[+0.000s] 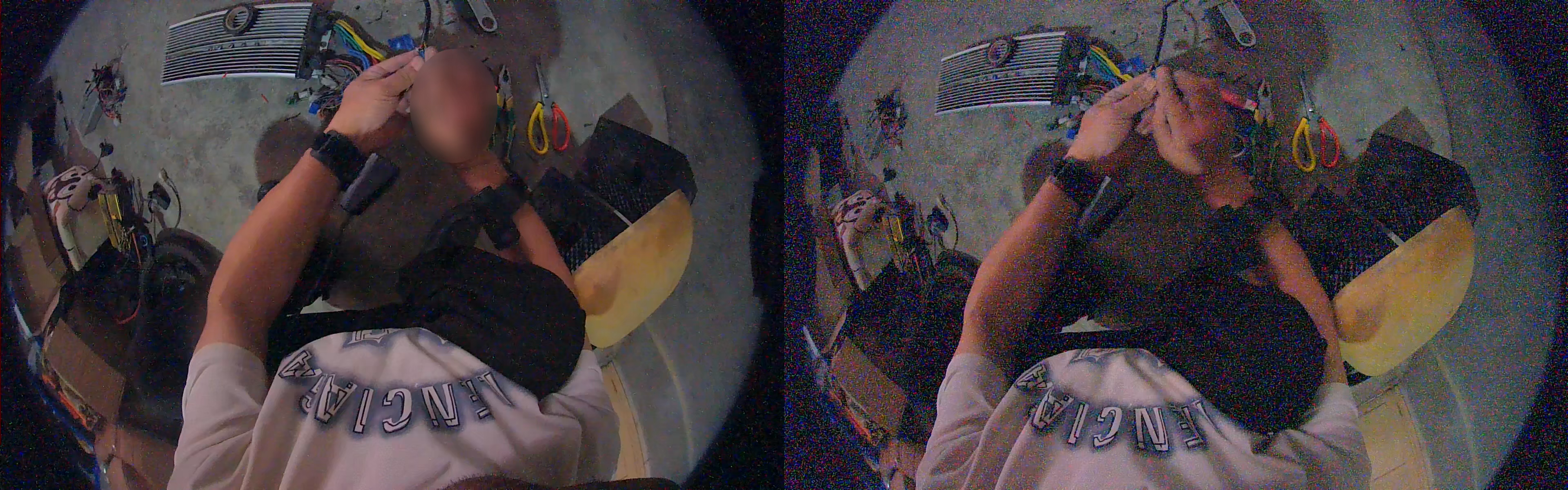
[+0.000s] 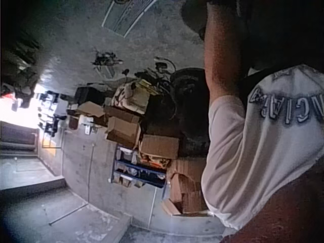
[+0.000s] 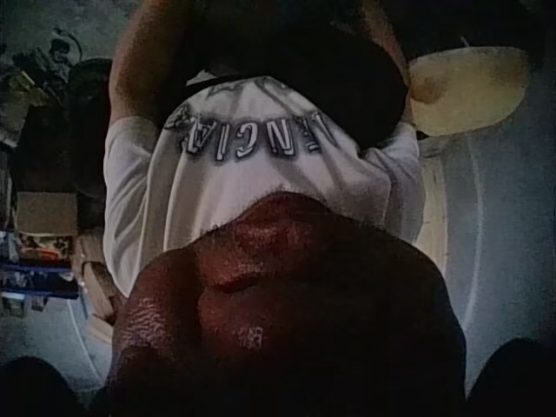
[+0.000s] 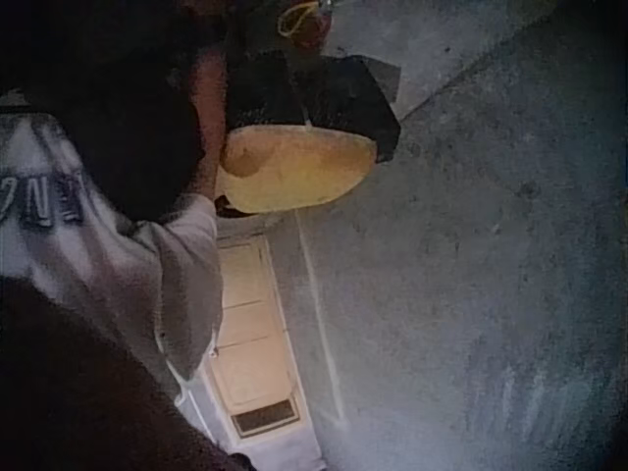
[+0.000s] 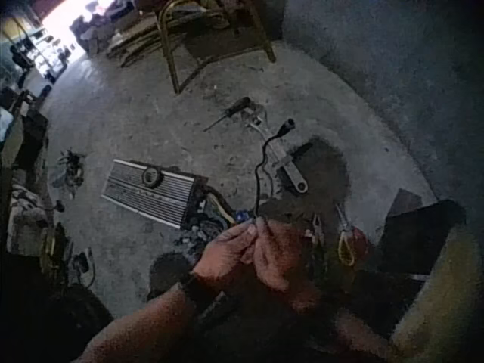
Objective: Repairing or splicing electrical wiring for a vehicle component using pliers, scissors, and electrical tape.
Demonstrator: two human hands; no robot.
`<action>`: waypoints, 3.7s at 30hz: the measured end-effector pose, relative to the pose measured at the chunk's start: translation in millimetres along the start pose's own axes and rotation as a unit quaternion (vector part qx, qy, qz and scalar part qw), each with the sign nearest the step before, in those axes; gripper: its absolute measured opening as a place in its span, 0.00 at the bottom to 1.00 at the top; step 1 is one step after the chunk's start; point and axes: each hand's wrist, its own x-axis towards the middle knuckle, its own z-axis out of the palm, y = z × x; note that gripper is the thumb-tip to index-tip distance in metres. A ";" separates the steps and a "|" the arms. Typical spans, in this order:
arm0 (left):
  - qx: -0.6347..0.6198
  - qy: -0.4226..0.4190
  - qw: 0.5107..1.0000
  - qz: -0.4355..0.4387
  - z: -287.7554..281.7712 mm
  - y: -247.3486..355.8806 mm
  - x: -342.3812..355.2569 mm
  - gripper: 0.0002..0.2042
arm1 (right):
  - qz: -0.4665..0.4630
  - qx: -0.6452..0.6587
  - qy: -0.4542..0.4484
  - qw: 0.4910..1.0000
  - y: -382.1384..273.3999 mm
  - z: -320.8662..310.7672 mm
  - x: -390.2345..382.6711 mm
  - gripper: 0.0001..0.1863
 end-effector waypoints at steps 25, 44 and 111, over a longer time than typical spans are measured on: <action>0.080 -0.047 0.995 -0.019 -6.0 9.9 -5.0 0.10 | 0.428 0.446 -0.133 0.775 11.0 -18.6 34.3 0.10; 0.054 -0.032 0.997 -0.047 -7.4 2.3 -3.2 0.11 | 0.352 0.533 -0.176 0.749 33.2 -9.4 27.6 0.07; 0.334 0.129 0.932 0.057 -29.3 22.4 6.0 0.11 | 0.378 0.265 -0.349 0.815 24.5 20.2 -66.1 0.16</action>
